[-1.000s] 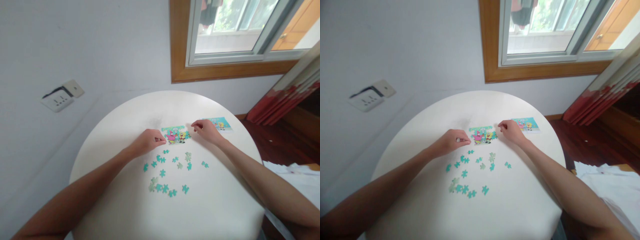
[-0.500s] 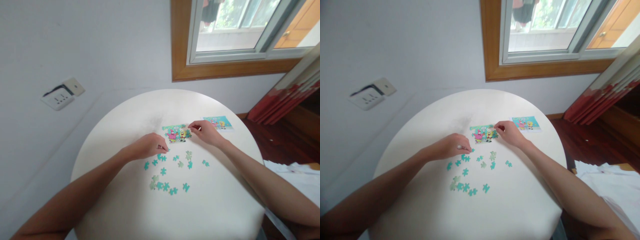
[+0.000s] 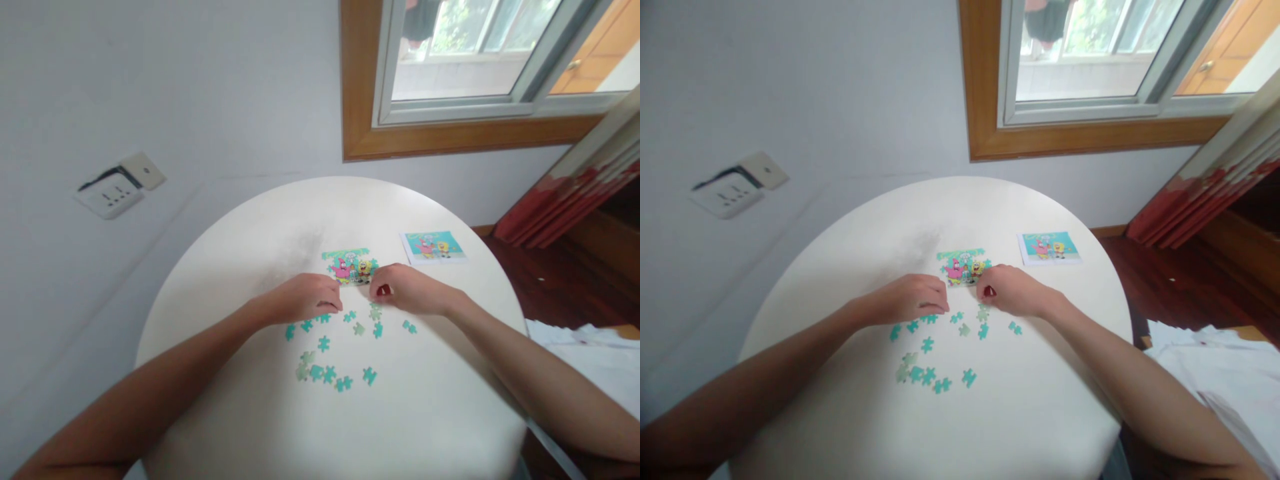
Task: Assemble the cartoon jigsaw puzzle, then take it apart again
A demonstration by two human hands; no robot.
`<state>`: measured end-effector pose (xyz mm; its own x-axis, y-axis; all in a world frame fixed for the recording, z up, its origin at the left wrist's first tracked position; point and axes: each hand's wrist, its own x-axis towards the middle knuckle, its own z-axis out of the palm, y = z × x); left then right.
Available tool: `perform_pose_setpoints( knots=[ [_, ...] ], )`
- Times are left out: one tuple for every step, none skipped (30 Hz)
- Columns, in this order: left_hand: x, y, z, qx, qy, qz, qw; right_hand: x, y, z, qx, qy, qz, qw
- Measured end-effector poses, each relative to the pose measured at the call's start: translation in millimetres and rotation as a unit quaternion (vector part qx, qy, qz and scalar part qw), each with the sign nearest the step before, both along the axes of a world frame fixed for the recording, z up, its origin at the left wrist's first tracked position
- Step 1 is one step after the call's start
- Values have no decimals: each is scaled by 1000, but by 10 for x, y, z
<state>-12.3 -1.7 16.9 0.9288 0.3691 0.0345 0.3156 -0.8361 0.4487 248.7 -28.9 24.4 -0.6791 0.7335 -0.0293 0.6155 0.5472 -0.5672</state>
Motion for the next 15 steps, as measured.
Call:
perform_pose_setpoints(
  knots=[
    [0, 6, -7, 0, 1, 5, 1000, -9, -18, 7, -6, -1, 8, 1000],
    [0, 11, -15, 1, 1, 8, 1000, -12, -31, 13, -12, 0, 12, 1000],
    [-2, 16, -23, 3, 0, 11, 1000, -7, -36, 19, -17, 0, 12, 1000],
    [-3, 21, -31, 7, -3, 16, 1000, 5, -33, 23, -18, 0, 9, 1000],
    [-6, 29, -40, 12, -7, 23, 1000, 24, -21, 27, -13, -3, 2, 1000],
    [-9, 38, -47, 17, -12, 32, 999, 48, -1, 28, -3, -5, -12, 1000],
    [-12, 49, -53, 22, -18, 44, 999, 75, 24, 29, 12, -8, -33, 999],
    [-16, 62, -56, 25, -24, 55, 998, 101, 52, 27, 29, -11, -57, 998],
    [-19, 74, -56, 27, -30, 66, 997, 124, 79, 25, 44, -13, -78, 996],
    [-22, 86, -55, 27, -34, 75, 996, 140, 100, 24, 54, -15, -94, 994],
    [-24, 94, -52, 27, -36, 81, 996, 147, 114, 24, 59, -14, -101, 993],
    [-26, 100, -49, 27, -38, 84, 995, 147, 119, 26, 59, -13, -99, 993],
    [-27, 102, -46, 25, -40, 85, 995, 140, 114, 30, 54, -10, -86, 995],
    [-29, 101, -45, 21, -42, 84, 995, 129, 102, 35, 46, -6, -65, 997],
    [-29, 99, -47, 16, -44, 82, 996, 117, 84, 39, 37, -2, -41, 998]
  ],
)
